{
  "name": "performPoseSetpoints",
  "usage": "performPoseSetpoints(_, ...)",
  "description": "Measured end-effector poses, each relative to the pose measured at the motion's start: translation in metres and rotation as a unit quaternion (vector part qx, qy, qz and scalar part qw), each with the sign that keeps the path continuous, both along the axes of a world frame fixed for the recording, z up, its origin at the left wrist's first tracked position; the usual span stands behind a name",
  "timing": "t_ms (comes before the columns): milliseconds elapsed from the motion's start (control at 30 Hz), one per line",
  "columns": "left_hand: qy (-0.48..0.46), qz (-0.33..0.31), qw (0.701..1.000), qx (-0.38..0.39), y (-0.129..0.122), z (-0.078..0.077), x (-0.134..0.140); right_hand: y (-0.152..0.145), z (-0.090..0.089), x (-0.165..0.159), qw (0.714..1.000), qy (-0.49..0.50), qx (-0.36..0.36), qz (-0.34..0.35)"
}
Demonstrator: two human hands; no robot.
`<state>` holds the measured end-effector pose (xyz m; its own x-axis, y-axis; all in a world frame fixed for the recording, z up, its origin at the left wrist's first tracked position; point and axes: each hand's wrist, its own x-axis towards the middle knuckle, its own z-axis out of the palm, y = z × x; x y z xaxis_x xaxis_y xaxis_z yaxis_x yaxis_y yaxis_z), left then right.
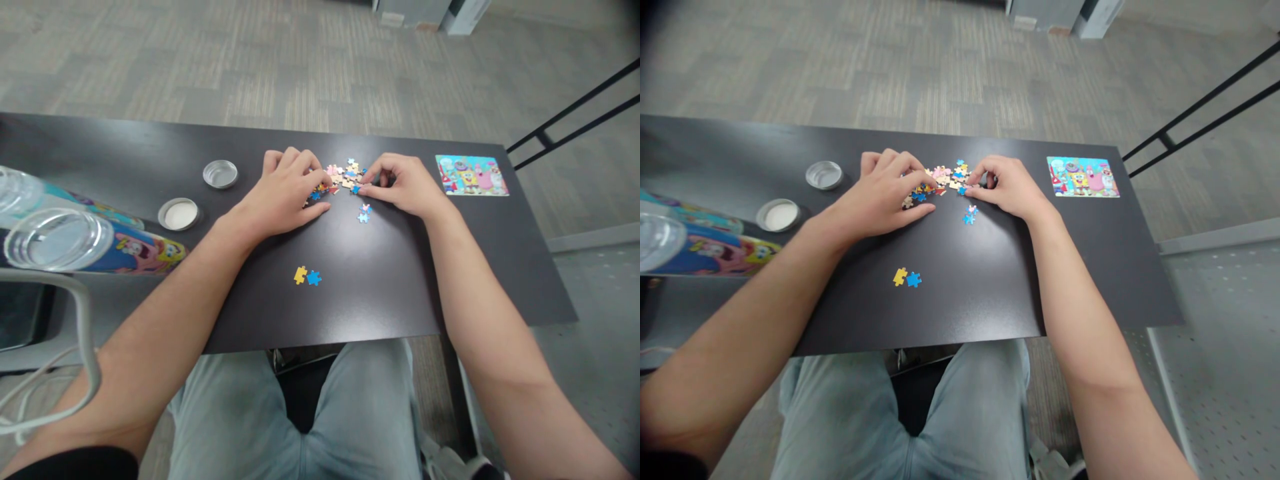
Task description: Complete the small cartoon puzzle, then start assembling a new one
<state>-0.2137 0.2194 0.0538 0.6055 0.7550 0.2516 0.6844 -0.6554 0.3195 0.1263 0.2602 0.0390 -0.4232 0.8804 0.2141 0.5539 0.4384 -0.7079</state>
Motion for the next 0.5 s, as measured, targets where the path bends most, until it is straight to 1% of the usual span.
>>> performPoseSetpoints(100,0.002,-0.004,1.000,0.001,0.000,0.000,0.001,-0.002,0.001,-0.002,0.998,0.037,-0.052,0.021)
performPoseSetpoints(167,0.005,-0.005,1.000,0.000,0.000,-0.001,0.002,-0.005,0.002,-0.005,0.992,0.060,-0.098,0.054)
performPoseSetpoints(233,0.005,-0.004,1.000,-0.001,0.000,-0.002,0.003,-0.007,0.004,-0.008,0.986,0.056,-0.130,0.092)
performPoseSetpoints(300,0.003,-0.003,1.000,-0.001,0.000,-0.003,0.004,-0.007,0.005,-0.009,0.987,0.042,-0.119,0.100)
performPoseSetpoints(333,0.001,-0.002,1.000,-0.001,-0.001,-0.003,0.005,-0.007,0.005,-0.008,0.990,0.037,-0.100,0.087)
performPoseSetpoints(433,-0.007,-0.015,1.000,0.004,-0.003,-0.004,0.007,-0.003,0.005,0.000,0.999,0.031,-0.030,0.006)
performPoseSetpoints(500,-0.016,-0.038,0.999,0.011,-0.003,-0.005,0.008,0.001,0.005,0.008,0.999,0.014,0.005,-0.039)
